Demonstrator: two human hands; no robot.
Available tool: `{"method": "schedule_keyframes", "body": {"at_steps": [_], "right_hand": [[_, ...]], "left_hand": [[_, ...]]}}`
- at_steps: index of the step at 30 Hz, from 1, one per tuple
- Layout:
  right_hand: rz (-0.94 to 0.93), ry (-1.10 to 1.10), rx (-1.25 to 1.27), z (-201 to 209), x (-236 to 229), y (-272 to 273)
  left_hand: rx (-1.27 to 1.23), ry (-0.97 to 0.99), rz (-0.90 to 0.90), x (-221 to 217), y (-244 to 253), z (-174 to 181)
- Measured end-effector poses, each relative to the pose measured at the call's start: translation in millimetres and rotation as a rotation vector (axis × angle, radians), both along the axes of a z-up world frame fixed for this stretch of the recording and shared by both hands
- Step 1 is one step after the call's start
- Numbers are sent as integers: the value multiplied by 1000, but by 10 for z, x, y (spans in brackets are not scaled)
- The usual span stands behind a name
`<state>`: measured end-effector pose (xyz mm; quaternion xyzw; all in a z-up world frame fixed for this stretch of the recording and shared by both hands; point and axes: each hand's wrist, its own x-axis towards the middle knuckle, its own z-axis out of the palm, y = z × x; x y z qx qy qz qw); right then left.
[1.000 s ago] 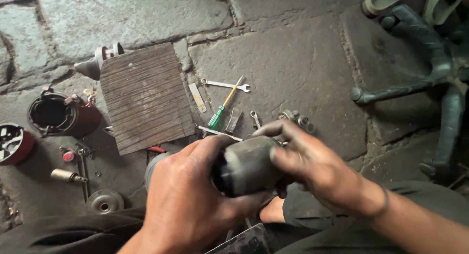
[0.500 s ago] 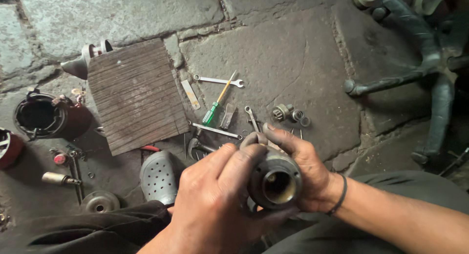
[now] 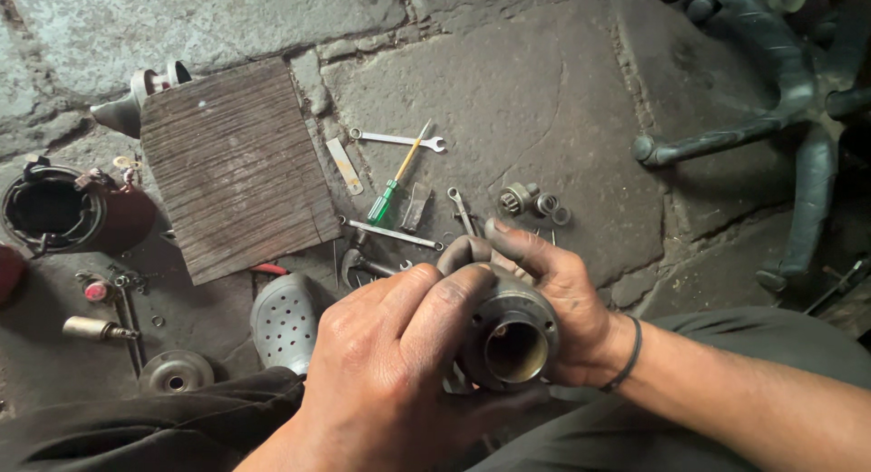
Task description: The person sits on the floor and assembles a cylindrical mechanical component, likely a starter motor. They insert a small metal piece into the housing, then use a hammer to tap it into place. The person repeatedly rotates the component and continues hammering to secure the internal parts.
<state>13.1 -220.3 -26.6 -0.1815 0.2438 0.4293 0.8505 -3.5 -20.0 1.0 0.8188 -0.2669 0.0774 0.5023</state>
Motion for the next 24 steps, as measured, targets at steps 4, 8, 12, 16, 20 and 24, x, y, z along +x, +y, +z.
{"method": "schedule_keyframes", "body": {"at_steps": [4,8,12,16,20,24], "right_hand": [[18,14,-203,-6,-17,20],[29,60,-324,-4,-61,18],[-15,48,-328,-63,-93,-6],[-23,-44,-463,-70,-67,-35],[-29,-136,-520,74,31,-52],[6,-198,-480,218,103,-69]], "left_hand": [[13,8,12,1,3,-21],[1,58,35,-2,0,-21],[21,109,36,11,15,-11],[48,150,69,28,30,5],[73,177,114,58,44,37],[86,251,143,77,41,53]]}}
